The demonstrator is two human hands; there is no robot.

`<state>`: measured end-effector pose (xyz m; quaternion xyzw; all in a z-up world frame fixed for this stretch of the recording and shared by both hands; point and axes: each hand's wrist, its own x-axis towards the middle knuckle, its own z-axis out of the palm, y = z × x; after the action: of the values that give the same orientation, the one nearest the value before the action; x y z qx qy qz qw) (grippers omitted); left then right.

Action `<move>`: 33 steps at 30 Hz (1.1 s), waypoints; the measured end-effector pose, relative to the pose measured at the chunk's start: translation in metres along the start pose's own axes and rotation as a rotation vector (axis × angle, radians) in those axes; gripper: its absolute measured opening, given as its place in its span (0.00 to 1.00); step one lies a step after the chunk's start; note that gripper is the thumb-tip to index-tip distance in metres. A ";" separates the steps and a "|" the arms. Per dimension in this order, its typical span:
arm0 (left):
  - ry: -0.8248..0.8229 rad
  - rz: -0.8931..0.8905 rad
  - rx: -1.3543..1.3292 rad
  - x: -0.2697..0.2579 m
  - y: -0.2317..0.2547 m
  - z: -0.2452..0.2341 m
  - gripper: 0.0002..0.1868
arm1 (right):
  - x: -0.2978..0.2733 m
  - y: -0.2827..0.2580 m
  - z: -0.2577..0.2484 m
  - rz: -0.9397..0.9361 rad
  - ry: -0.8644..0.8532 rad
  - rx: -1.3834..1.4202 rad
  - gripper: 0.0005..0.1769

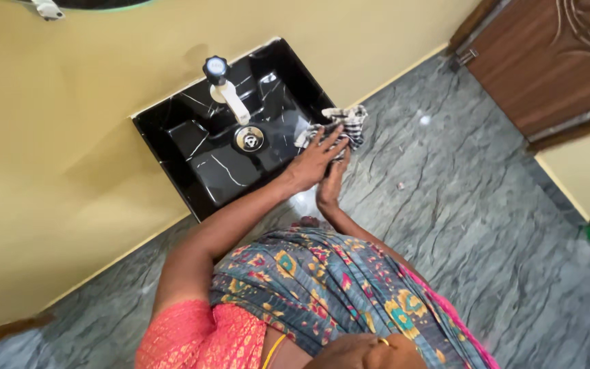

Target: The person washes a small black-and-white striped cloth in a black sink. They repeatedly wet, scrub, and wring the cloth by hand under running water from a white faucet.

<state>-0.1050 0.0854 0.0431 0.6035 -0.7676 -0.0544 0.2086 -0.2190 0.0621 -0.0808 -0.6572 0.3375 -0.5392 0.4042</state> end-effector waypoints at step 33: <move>0.417 -0.671 -0.137 0.160 -0.119 0.010 0.40 | 0.301 0.142 0.085 0.967 -1.044 0.671 0.38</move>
<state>-0.0306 -0.0996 0.0353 0.8035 -0.4637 -0.0471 0.3704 -0.0793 -0.2520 -0.0841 -0.4487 0.1715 0.0019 0.8771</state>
